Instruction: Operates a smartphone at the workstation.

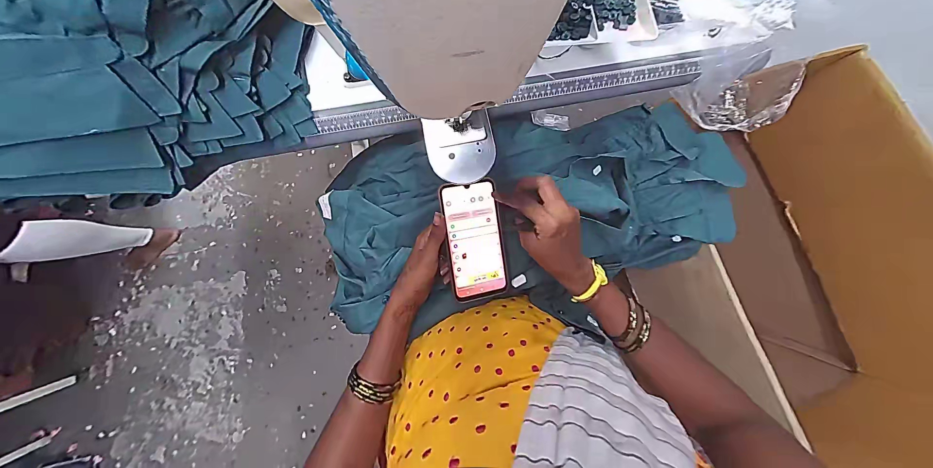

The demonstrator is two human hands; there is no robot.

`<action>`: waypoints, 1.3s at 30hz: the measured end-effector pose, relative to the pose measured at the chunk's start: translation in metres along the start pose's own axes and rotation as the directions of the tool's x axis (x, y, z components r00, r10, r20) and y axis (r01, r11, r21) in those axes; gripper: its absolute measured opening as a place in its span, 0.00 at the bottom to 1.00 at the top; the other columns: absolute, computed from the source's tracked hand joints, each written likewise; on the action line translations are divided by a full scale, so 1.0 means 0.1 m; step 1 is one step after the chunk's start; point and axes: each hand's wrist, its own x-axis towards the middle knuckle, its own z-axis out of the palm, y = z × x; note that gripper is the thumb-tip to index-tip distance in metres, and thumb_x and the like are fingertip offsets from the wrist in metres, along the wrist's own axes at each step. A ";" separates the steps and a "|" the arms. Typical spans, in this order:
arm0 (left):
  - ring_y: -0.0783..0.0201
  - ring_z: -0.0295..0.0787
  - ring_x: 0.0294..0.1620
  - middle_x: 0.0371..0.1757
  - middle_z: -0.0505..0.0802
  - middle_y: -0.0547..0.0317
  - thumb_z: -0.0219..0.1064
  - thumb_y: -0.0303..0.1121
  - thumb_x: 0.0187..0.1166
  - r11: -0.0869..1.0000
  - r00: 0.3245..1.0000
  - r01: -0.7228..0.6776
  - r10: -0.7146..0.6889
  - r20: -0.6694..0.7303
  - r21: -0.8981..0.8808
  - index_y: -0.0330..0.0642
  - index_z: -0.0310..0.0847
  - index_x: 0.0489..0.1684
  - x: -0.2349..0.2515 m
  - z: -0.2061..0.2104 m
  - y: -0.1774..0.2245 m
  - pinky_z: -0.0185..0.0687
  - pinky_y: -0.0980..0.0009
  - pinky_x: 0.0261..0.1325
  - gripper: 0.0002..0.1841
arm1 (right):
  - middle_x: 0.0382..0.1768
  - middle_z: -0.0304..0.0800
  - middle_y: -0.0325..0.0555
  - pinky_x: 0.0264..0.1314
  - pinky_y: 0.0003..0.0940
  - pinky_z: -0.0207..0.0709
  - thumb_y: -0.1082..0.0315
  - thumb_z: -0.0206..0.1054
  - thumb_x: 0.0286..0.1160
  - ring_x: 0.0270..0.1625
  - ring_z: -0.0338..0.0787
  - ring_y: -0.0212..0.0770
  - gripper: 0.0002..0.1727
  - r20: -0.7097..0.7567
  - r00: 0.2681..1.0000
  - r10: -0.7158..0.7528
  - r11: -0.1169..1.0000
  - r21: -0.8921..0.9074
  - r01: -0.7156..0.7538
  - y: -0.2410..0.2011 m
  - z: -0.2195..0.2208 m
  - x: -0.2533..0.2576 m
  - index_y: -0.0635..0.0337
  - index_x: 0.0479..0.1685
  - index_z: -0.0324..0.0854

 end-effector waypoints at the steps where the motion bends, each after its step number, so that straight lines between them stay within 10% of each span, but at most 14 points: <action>1: 0.79 0.78 0.15 0.28 0.92 0.68 0.29 0.47 0.95 1.000 1.000 0.003 -0.003 -0.005 0.000 0.47 0.78 0.55 0.00 0.00 0.00 0.73 0.83 0.15 0.28 | 0.49 0.89 0.54 0.39 0.37 0.86 0.77 0.68 0.67 0.43 0.91 0.44 0.16 -0.027 0.999 0.045 0.998 0.034 -0.044 -0.01 -0.02 0.01 0.54 0.50 0.95; 14: 0.78 0.79 0.16 0.31 0.93 0.65 0.31 0.47 0.95 0.997 0.998 -0.067 0.066 -0.023 -0.047 0.44 0.76 0.58 0.04 0.14 0.09 0.74 0.83 0.17 0.26 | 0.46 0.94 0.42 0.49 0.23 0.83 0.68 0.61 0.85 0.42 0.89 0.26 0.15 0.154 0.885 0.440 0.842 0.273 -0.466 -0.07 -0.19 -0.12 0.59 0.61 0.88; 26: 0.77 0.79 0.16 0.31 0.93 0.63 0.29 0.45 0.96 0.993 0.997 -0.083 0.082 -0.014 -0.083 0.42 0.76 0.58 0.36 0.62 0.37 0.75 0.83 0.17 0.27 | 0.40 0.92 0.33 0.22 0.16 0.66 0.61 0.49 0.94 0.18 0.69 0.16 0.20 0.383 0.712 0.589 0.537 0.473 -0.699 -0.02 -0.59 -0.30 0.60 0.66 0.85; 32: 0.76 0.79 0.15 0.31 0.92 0.61 0.30 0.47 0.96 0.994 0.997 -0.042 0.036 -0.064 -0.097 0.43 0.74 0.60 0.44 0.71 0.42 0.74 0.82 0.15 0.26 | 0.17 0.73 0.24 0.15 0.14 0.61 0.61 0.49 0.94 0.12 0.64 0.18 0.17 0.536 0.611 0.582 0.243 0.603 -0.760 -0.03 -0.63 -0.45 0.61 0.61 0.81; 39: 0.76 0.81 0.16 0.32 0.93 0.60 0.29 0.48 0.96 0.995 0.998 -0.022 0.017 -0.056 -0.101 0.43 0.74 0.62 0.49 0.73 0.46 0.76 0.82 0.16 0.28 | 0.20 0.74 0.26 0.17 0.15 0.63 0.62 0.49 0.94 0.13 0.64 0.19 0.20 0.477 0.628 0.615 0.307 0.589 -0.748 -0.01 -0.60 -0.40 0.63 0.68 0.80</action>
